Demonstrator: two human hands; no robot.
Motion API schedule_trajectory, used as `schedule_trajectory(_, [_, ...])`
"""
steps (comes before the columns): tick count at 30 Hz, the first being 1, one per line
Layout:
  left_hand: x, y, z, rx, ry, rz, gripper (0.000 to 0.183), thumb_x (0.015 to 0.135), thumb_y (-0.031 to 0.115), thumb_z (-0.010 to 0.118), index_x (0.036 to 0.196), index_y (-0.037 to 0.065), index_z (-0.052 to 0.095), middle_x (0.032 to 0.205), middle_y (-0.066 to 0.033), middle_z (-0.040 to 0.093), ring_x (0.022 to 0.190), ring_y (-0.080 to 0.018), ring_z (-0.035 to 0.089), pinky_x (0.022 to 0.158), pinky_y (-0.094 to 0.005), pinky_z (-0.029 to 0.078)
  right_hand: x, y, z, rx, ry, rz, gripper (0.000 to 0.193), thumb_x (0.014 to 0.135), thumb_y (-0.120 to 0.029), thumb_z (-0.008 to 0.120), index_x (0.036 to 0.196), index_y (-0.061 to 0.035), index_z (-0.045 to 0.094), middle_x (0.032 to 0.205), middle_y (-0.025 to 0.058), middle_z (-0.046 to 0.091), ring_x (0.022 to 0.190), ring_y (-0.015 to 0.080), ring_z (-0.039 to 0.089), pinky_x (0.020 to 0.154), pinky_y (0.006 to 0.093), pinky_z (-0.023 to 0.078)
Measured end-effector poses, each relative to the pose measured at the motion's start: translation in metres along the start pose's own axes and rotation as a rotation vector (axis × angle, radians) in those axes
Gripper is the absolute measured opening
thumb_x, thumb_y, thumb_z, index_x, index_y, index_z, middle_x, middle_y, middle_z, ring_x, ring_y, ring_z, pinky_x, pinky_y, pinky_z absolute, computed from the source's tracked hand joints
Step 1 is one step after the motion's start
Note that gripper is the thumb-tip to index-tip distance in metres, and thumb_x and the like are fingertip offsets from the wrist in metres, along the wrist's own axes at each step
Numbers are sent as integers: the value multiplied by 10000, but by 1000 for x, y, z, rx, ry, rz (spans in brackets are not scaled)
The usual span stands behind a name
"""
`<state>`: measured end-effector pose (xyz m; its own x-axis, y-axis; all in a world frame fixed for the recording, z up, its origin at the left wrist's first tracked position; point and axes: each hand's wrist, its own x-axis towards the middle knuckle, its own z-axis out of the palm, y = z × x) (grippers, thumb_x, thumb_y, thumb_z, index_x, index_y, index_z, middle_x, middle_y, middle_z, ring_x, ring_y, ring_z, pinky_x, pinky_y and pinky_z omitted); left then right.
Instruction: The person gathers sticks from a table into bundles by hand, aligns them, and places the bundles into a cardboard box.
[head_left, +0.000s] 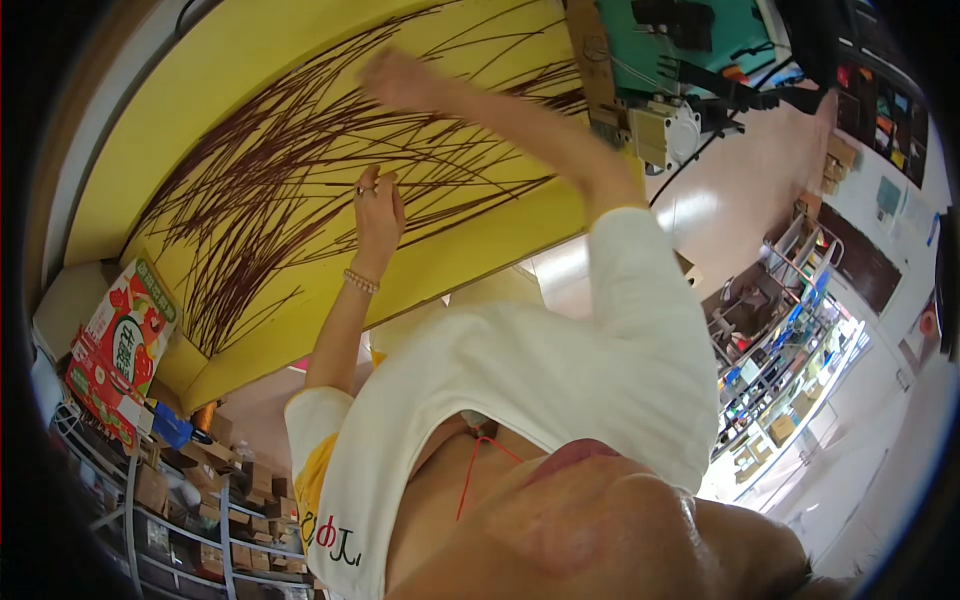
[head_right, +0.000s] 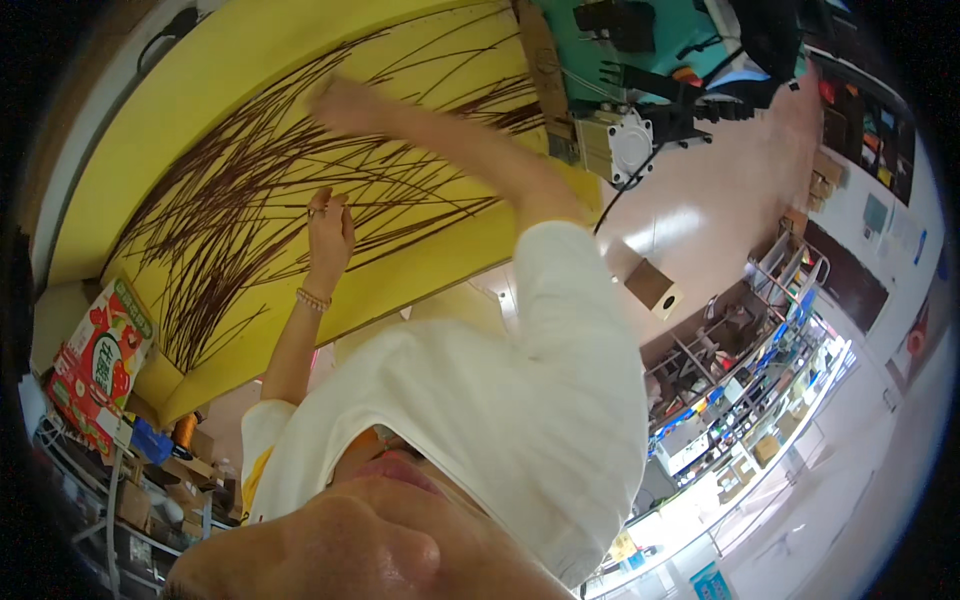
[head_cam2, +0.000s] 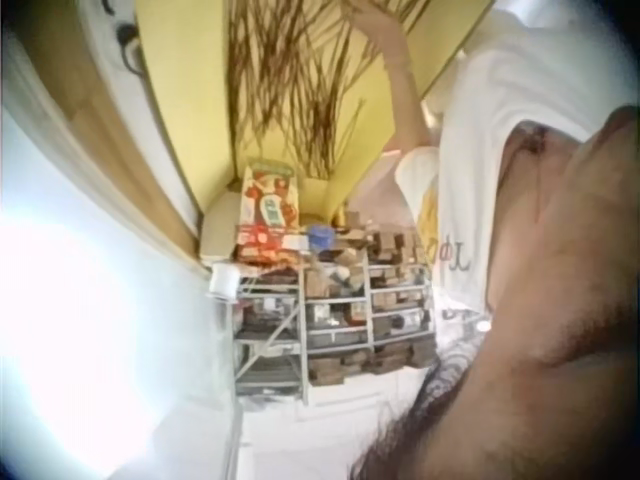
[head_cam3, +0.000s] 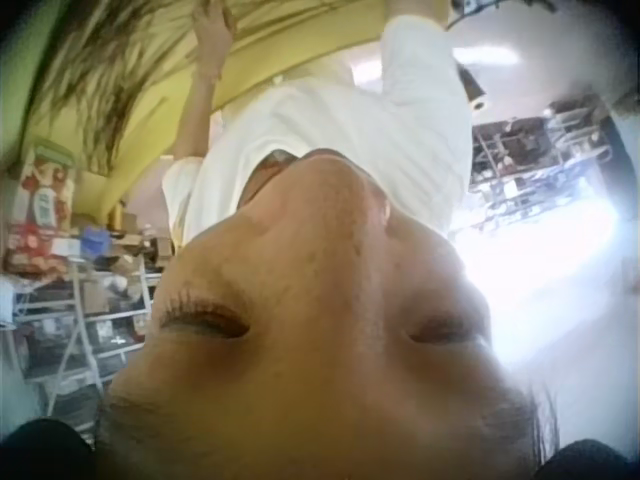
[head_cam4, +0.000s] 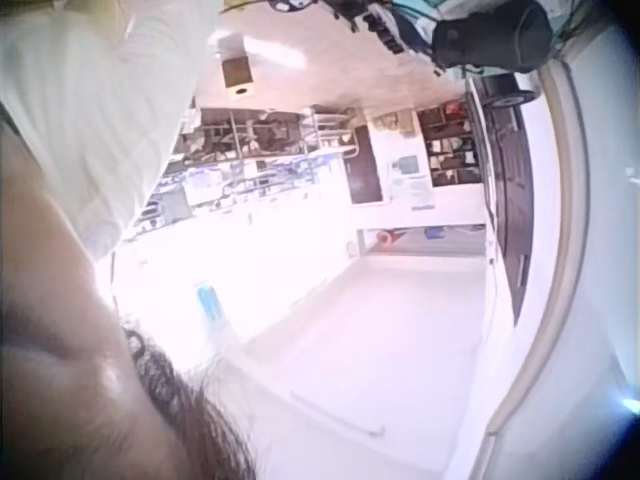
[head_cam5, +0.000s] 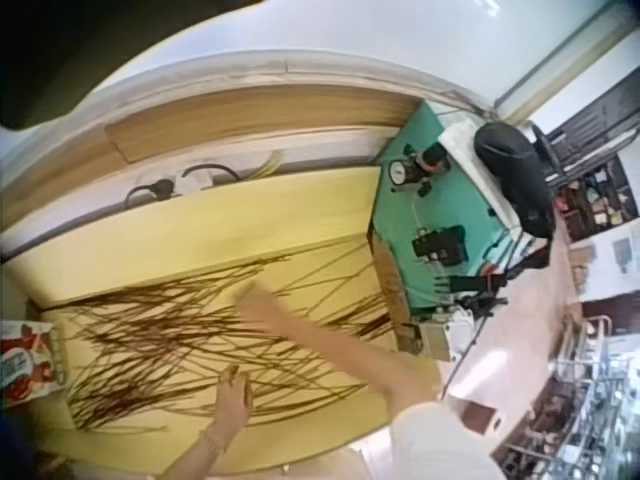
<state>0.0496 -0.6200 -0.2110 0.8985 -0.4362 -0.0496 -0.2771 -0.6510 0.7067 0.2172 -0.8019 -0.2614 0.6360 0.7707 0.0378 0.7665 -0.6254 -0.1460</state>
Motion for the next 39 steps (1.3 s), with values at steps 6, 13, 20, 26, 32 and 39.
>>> schedule_trajectory(6, [-22, 9, -5, 4, -8, 70, 212, 814, -53, 546, 1018, -12, 501, 1096, -255, 478, 829, -395, 512, 687, -455, 436, -9, -70, -96, 432, -477, 594, 111, 854, -99, 581, 865, 11, 566, 809, 128, 591, 651, 211, 610, 530, 345, 505])
schedule_trajectory(13, [-18, 5, 7, 1, -109, -29, 354, 777, -32, 613, 1103, -30, 475, 1176, -248, 442, 931, -410, 500, 749, -462, 430, -236, 16, -54, -36, -781, 994, 665, 789, -51, 672, 1344, 27, 313, 1446, 210, 235, 1020, 378, 578, 664, 404, 573])
schedule_trajectory(20, [-6, 56, 51, 234, -376, 337, 473, 734, 117, 668, 1152, 3, 478, 1212, -229, 494, 1095, -329, 485, 885, -388, 428, -262, 19, -32, -258, -533, 737, 560, 773, -35, 678, 1258, 18, 402, 1325, 213, 375, 941, 340, 605, 609, 362, 571])
schedule_trajectory(26, [-22, 32, 75, 426, -521, 265, 474, 717, 73, 675, 1145, 7, 482, 1162, -189, 560, 1008, -279, 576, 781, -335, 508, -275, 33, -27, -379, -502, 273, 286, 797, -64, 642, 1053, -1, 532, 1081, 176, 558, 889, 244, 611, 606, 314, 545])
schedule_trajectory(32, [-54, -3, 45, 371, -461, 107, 406, 734, -38, 600, 1118, -15, 470, 1089, -234, 574, 920, -312, 615, 716, -343, 541, -205, -6, -7, -54, -300, 66, 356, 799, -63, 610, 1140, 0, 529, 1108, 155, 568, 971, 276, 586, 823, 342, 513])
schedule_trajectory(39, [-60, 2, 15, 167, -340, -110, 261, 774, -45, 544, 1027, -39, 479, 956, -251, 564, 836, -377, 597, 665, -403, 527, -39, -117, -12, 152, -142, 81, 304, 767, -79, 600, 1050, 27, 568, 1017, 134, 609, 856, 270, 630, 652, 343, 548])
